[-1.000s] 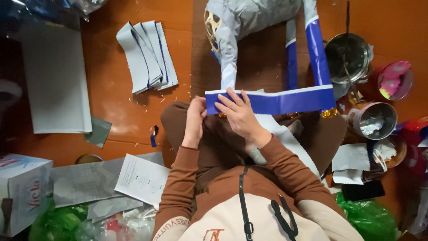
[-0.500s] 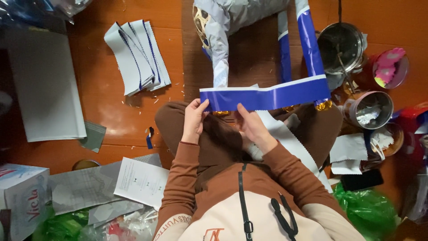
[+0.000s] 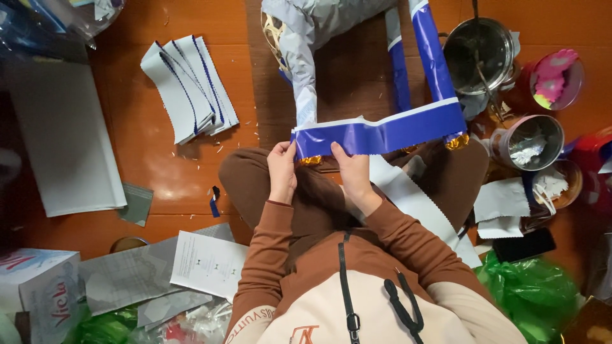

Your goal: The person sits on the floor and wraps the legs of a deer-shaped craft figure with blue and white paper strips. They apply adhesive from a metal pot using a brush to secure the paper layers onto the figure's legs.

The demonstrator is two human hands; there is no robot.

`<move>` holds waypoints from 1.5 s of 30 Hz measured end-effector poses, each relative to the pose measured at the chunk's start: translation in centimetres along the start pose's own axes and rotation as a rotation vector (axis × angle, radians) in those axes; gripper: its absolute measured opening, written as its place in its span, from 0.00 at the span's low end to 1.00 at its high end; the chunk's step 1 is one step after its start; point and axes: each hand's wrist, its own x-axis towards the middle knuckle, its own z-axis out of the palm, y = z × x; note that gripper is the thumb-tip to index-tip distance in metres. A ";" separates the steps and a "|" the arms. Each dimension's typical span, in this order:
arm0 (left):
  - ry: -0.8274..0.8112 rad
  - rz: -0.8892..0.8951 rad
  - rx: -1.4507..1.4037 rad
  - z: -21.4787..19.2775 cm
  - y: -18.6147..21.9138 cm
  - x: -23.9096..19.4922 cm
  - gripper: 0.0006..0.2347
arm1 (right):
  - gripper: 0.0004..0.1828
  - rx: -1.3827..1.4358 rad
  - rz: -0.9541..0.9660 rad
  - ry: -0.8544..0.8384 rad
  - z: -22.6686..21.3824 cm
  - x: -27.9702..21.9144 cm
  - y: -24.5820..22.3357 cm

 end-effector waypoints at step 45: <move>-0.497 0.136 0.251 3.2 6.3 -7.5 0.26 | 0.38 -0.344 -0.285 -0.294 4.8 -2.3 -9.2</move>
